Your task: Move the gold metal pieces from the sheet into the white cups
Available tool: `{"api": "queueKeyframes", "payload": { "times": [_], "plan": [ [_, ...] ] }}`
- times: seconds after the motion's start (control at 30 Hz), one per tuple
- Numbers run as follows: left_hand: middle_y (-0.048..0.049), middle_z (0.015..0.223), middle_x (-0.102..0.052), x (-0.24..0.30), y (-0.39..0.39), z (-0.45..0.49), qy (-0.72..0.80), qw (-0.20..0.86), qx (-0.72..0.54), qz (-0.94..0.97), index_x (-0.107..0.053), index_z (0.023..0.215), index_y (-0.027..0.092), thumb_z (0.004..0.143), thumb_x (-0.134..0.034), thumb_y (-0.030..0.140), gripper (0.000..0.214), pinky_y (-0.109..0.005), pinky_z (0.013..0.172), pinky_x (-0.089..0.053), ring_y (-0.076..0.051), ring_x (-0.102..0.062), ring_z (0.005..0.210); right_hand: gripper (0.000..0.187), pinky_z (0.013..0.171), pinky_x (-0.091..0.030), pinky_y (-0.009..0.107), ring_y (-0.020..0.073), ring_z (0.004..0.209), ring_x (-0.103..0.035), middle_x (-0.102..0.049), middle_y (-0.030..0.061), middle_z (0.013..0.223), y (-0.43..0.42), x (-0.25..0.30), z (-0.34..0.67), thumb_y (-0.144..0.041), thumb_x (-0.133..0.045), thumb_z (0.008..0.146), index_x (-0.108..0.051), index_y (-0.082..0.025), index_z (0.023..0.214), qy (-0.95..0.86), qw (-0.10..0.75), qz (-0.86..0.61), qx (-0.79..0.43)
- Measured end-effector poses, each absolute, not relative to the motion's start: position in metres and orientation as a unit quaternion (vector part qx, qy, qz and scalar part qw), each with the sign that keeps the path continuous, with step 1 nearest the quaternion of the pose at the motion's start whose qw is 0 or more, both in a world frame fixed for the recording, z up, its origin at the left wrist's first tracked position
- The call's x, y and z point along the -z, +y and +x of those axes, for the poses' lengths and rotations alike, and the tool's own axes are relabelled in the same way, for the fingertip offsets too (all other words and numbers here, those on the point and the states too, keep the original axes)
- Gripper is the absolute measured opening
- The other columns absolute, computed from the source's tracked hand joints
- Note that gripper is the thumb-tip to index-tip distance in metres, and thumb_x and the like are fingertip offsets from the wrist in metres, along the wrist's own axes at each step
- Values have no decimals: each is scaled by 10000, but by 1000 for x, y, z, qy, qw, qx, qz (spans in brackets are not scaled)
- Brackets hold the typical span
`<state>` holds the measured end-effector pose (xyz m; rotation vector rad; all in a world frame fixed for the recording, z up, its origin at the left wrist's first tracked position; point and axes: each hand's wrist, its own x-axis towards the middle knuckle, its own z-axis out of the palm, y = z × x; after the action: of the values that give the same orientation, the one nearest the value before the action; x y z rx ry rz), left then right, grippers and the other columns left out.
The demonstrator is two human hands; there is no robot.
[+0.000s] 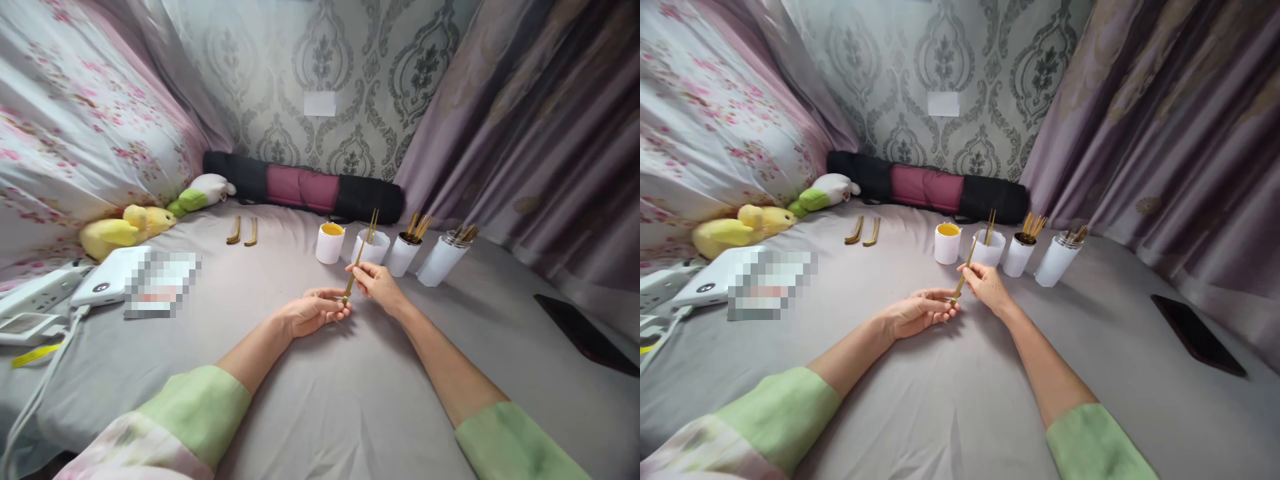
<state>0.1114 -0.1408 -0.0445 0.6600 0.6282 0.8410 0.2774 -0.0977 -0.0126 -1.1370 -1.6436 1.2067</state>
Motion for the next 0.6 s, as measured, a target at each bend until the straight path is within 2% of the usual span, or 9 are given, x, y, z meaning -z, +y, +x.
{"api": "queueKeyframes", "payload": {
  "times": [0.6],
  "plan": [
    [-150, 883, -647, 44, -142, 111, 299, 819, -393, 291, -576, 951, 46, 652, -632, -39, 316, -256, 764, -497, -136, -636, 733, 262, 332, -225, 167, 36, 417, -350, -469, -20, 598, -72, -19, 286, -389, -597, 723, -609, -134, 784, -597, 457, -478, -454]
  ]
}}
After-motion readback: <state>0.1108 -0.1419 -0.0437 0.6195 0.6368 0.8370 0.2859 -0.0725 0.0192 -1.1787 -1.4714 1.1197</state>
